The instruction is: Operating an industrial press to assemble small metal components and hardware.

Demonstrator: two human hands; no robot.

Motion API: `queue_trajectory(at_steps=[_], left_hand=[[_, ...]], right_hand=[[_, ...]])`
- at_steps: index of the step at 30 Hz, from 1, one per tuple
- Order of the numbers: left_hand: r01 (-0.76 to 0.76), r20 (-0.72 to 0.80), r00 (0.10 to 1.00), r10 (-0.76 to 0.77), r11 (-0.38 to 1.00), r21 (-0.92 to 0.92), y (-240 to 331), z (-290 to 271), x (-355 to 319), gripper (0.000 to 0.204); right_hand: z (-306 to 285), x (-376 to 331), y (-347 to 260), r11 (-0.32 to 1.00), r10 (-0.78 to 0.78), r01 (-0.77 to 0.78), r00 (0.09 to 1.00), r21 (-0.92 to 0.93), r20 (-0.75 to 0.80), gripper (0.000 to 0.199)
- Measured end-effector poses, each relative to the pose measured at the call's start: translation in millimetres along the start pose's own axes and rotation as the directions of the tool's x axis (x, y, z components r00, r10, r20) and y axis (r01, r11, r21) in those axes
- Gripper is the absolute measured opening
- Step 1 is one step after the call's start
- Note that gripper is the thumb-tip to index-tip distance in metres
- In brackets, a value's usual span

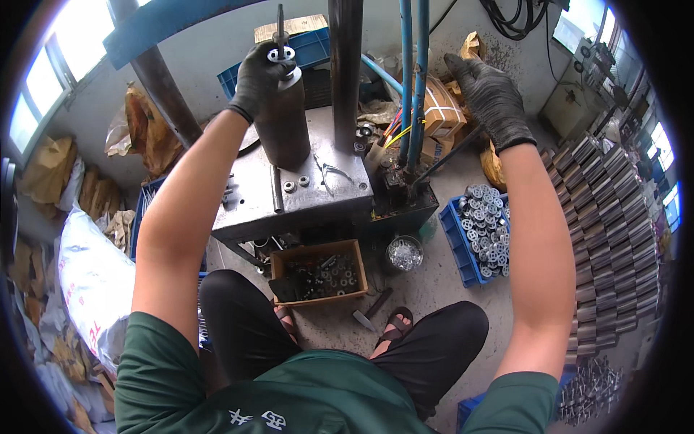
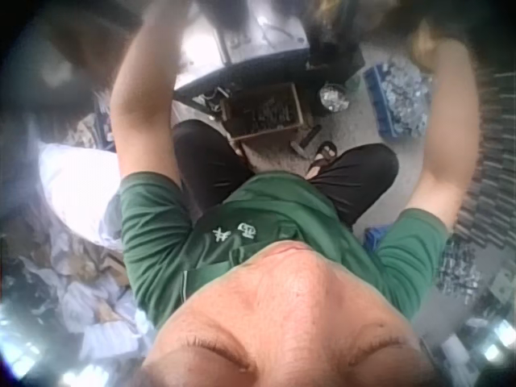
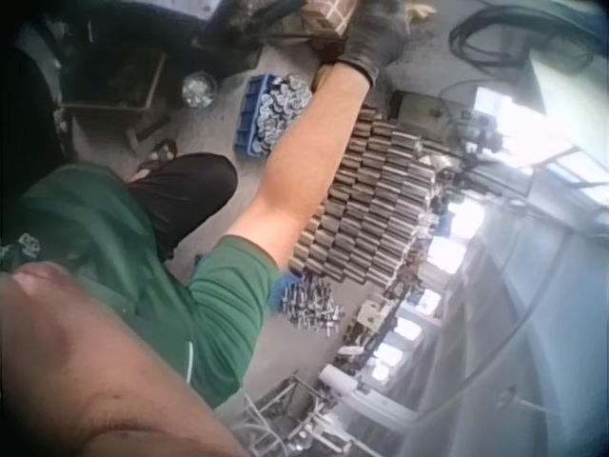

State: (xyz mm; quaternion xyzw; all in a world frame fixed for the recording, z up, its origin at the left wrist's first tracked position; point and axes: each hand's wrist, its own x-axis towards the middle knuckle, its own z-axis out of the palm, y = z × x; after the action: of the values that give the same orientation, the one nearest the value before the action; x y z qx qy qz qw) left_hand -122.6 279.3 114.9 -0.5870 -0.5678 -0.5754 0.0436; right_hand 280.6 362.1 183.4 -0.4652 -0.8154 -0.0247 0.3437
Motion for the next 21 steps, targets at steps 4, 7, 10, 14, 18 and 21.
queue_trajectory(at_steps=[4,7,10,14,18,21], left_hand=[[-0.209,-0.147,0.974,0.173,0.936,-0.284,66,19,-69,0.028],[0.235,0.221,0.960,-0.174,0.060,-0.970,72,32,-143,0.024],[0.166,0.139,0.986,-0.091,0.616,-0.770,124,25,-231,0.030],[0.171,0.293,0.955,-0.032,0.870,-0.463,124,17,-293,0.051],[-0.039,0.390,0.906,0.162,0.951,-0.306,120,10,-309,0.053],[-0.196,0.408,0.862,0.302,0.939,-0.281,116,15,-313,0.050]], right_hand=[[-9,-11,4,0.995,0.014,-0.012,1.000,-0.100,0.023,0.059],[-16,-32,-16,0.995,0.045,-0.039,0.997,-0.087,0.064,0.050],[-25,-64,-7,0.984,-0.175,0.166,0.972,-0.073,-0.155,0.036],[-30,-134,-19,0.921,-0.377,0.386,0.917,0.053,-0.128,0.028],[-32,-227,-33,0.868,-0.481,0.493,0.864,0.056,-0.149,0.034],[3,-287,-45,0.841,-0.195,0.247,0.968,0.481,-0.155,0.035]])
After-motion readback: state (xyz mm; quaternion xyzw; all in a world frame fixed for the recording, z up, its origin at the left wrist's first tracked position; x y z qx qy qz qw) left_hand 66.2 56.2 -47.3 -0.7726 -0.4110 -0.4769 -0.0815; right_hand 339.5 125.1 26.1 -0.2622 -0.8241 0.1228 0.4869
